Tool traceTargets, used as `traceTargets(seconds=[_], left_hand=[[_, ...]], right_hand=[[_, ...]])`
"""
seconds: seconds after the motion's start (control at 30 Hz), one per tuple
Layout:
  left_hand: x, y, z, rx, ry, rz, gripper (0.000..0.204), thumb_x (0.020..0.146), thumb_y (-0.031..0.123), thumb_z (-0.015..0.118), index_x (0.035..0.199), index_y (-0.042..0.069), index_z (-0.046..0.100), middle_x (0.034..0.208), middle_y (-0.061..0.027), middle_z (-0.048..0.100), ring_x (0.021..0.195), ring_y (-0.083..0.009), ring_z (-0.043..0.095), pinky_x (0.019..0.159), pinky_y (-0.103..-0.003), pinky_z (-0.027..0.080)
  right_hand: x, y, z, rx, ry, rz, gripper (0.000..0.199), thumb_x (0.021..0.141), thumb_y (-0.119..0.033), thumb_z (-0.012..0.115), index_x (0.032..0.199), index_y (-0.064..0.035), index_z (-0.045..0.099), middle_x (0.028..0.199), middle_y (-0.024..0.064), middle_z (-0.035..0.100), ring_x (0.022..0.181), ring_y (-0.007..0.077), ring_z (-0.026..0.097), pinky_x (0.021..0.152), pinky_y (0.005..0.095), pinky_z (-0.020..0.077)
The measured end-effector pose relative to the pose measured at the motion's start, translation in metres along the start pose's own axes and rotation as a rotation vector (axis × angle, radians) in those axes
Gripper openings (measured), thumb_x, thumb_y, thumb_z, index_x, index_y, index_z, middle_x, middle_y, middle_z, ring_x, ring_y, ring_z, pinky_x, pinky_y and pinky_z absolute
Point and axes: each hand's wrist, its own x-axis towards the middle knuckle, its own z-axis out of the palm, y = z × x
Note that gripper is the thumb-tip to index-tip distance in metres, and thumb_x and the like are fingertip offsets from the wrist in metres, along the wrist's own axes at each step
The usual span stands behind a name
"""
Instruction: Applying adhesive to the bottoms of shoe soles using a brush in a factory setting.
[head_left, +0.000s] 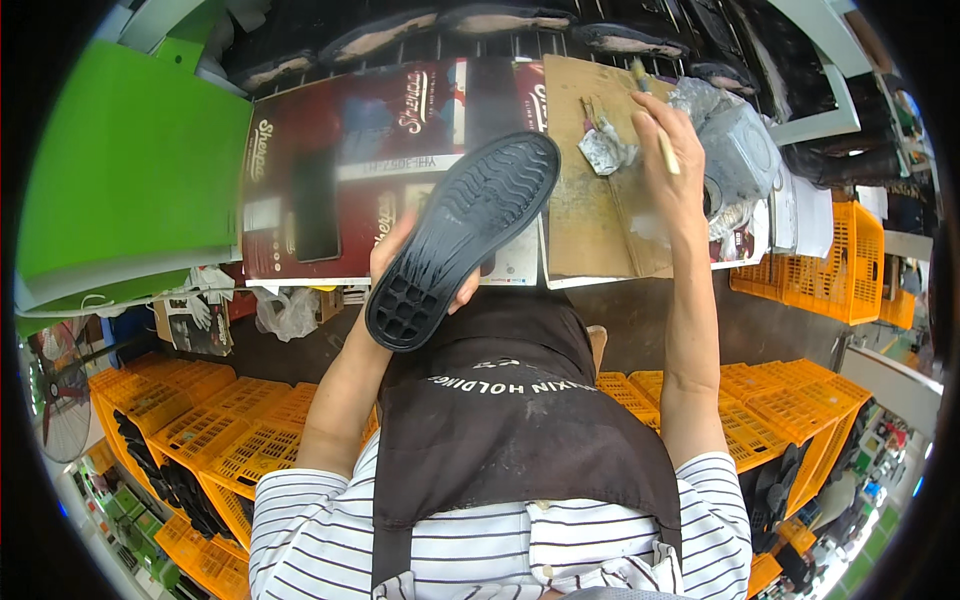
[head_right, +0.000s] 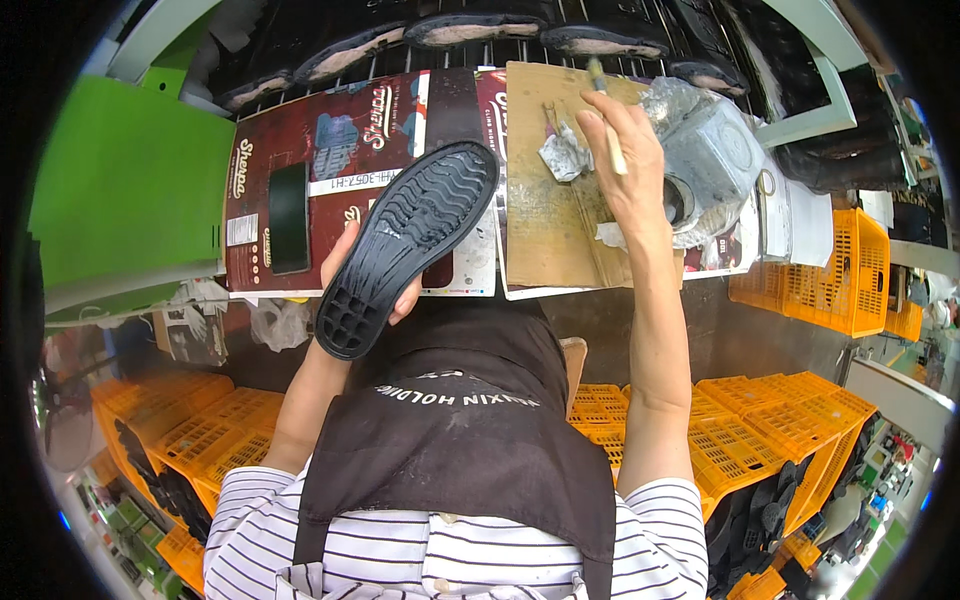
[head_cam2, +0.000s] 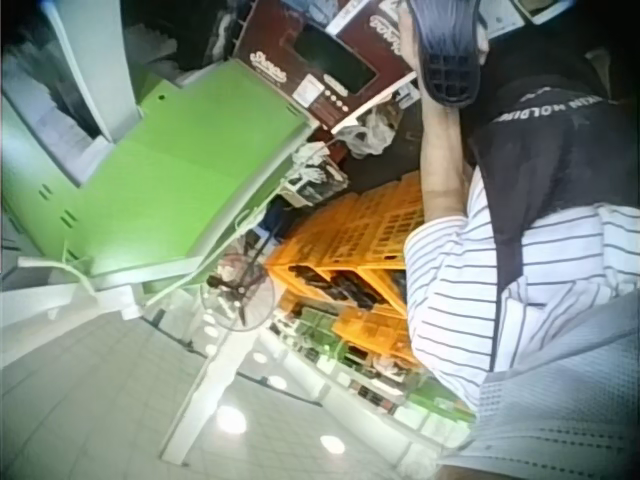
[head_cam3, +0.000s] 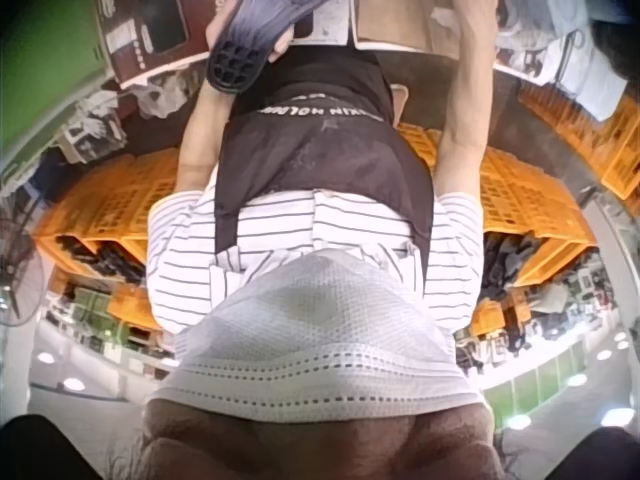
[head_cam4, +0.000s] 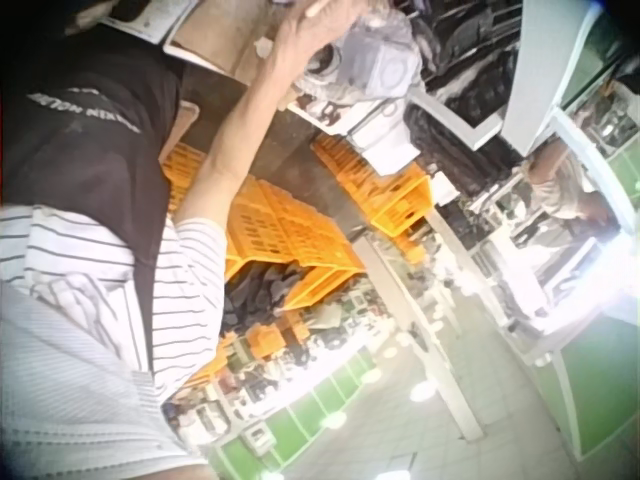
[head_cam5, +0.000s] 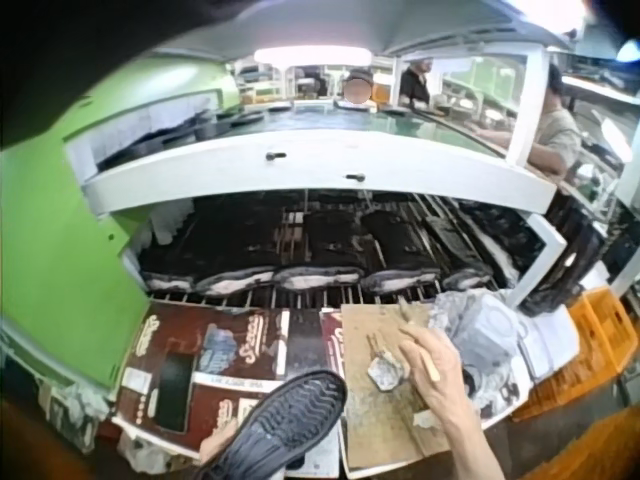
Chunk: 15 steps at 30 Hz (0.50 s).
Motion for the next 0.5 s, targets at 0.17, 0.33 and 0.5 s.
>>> traceTargets(seconds=[0.17, 0.33, 0.5], left_hand=[[0.007, 0.013, 0.016, 0.155, 0.225, 0.014, 0.077, 0.098, 0.057, 0.018, 0.112, -0.011, 0.052, 0.064, -0.0247, 0.056, 0.043, -0.0252, 0.05, 0.04, -0.031, 0.041], [0.007, 0.022, 0.01, 0.171, 0.223, -0.086, 0.077, 0.098, 0.057, 0.018, 0.113, -0.01, 0.053, 0.065, -0.0252, 0.058, 0.046, -0.0263, 0.055, 0.04, -0.03, 0.045], [0.006, 0.024, 0.019, 0.148, 0.161, -0.253, 0.076, 0.098, 0.056, 0.02, 0.111, -0.011, 0.055, 0.068, -0.0276, 0.06, 0.05, -0.0291, 0.06, 0.041, -0.029, 0.049]], right_hand=[[-0.006, -0.052, -0.036, 0.199, -0.24, -0.062, 0.024, 0.08, -0.006, 0.069, 0.104, -0.0041, 0.069, 0.083, 0.0094, 0.062, 0.075, 0.019, 0.059, 0.07, 0.0286, 0.0472], [-0.001, -0.096, -0.051, 0.438, -0.705, -0.372, 0.024, 0.074, -0.005, 0.072, 0.098, -0.0072, 0.069, 0.08, 0.0047, 0.059, 0.073, 0.0197, 0.06, 0.065, 0.0298, 0.0474], [0.001, -0.096, -0.029, 0.389, -0.889, -0.38, 0.023, 0.075, -0.01, 0.071, 0.098, -0.0089, 0.07, 0.078, 0.0039, 0.057, 0.072, 0.0215, 0.059, 0.063, 0.031, 0.0466]])
